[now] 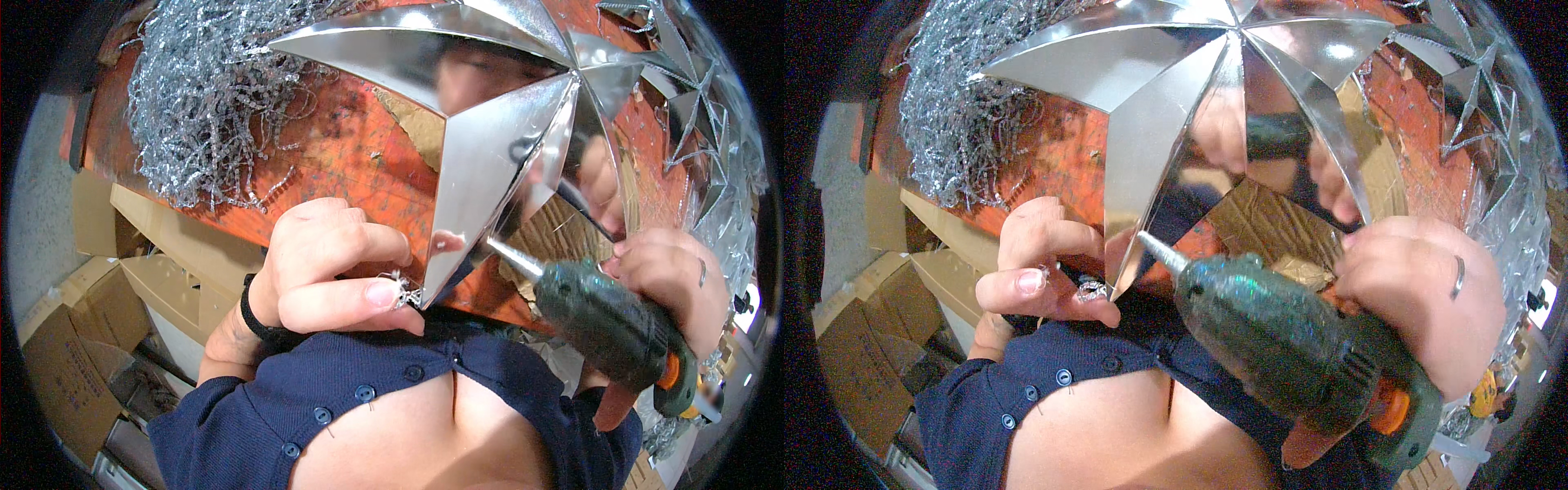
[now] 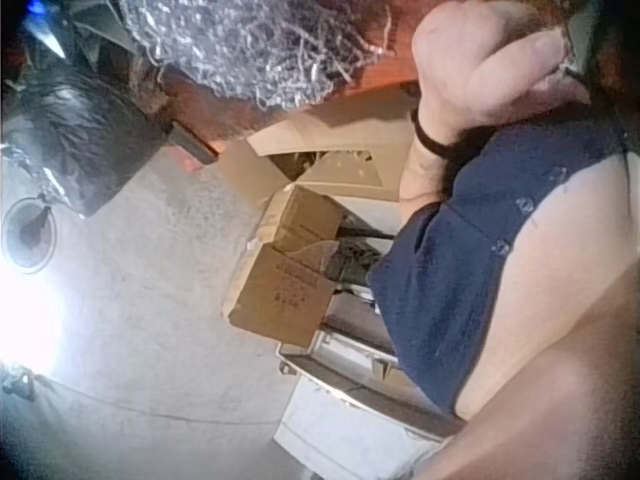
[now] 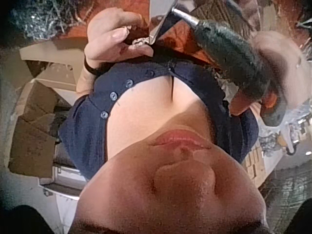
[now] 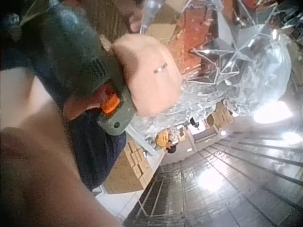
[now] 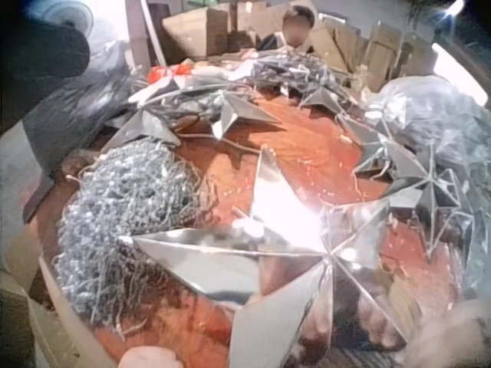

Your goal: Applying decorative trim to metallic star ornaments using a hot glue gun.

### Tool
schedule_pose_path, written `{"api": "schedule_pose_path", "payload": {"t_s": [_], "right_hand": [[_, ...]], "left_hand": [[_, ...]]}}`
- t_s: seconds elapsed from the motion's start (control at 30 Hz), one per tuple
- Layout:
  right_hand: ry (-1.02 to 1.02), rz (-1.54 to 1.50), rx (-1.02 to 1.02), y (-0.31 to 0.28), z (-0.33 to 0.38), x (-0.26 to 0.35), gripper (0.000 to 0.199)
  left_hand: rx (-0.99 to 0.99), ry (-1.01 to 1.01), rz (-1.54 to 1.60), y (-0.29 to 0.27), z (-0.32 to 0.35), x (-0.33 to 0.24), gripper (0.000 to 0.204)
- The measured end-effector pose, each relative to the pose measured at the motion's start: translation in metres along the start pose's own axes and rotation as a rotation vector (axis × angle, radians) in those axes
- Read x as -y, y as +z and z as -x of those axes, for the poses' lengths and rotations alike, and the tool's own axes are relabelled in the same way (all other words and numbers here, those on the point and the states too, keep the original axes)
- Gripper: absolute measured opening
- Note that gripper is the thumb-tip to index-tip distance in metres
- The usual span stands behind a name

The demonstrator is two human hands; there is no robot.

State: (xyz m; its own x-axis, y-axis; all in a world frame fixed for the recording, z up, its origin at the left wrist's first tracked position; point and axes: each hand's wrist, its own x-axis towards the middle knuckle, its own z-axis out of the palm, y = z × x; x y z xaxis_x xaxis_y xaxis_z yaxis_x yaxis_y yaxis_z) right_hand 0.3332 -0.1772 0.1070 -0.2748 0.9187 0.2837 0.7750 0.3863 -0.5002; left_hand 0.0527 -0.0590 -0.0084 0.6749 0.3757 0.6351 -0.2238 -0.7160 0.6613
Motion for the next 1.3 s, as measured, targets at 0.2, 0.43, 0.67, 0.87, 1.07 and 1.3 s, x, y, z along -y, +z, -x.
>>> {"api": "schedule_pose_path", "payload": {"t_s": [0.2, 0.43, 0.67, 0.87, 1.07, 1.3], "right_hand": [[-0.139, 0.048, 0.265, -0.014, -0.003, 0.009, 0.096], [0.031, -0.076, 0.156, 0.010, 0.030, 0.029, 0.102], [-0.115, -0.164, -0.179, 0.047, 0.042, 0.027, 0.103], [-0.112, -0.181, -0.209, 0.056, 0.040, 0.027, 0.103], [-0.130, -0.255, -0.097, 0.048, 0.045, 0.021, 0.104], [-0.061, -0.271, -0.031, 0.045, 0.044, 0.026, 0.106]], "left_hand": [[0.066, -0.002, -0.064, -0.005, 0.000, -0.002, 0.079], [0.072, 0.021, -0.001, -0.004, 0.001, 0.002, 0.073], [0.080, 0.032, 0.003, -0.003, -0.001, -0.001, 0.071], [0.097, 0.049, -0.016, -0.005, -0.003, -0.001, 0.071], [0.107, 0.077, 0.046, -0.008, -0.003, 0.001, 0.068], [0.127, 0.095, 0.053, -0.010, -0.002, 0.003, 0.058]]}}
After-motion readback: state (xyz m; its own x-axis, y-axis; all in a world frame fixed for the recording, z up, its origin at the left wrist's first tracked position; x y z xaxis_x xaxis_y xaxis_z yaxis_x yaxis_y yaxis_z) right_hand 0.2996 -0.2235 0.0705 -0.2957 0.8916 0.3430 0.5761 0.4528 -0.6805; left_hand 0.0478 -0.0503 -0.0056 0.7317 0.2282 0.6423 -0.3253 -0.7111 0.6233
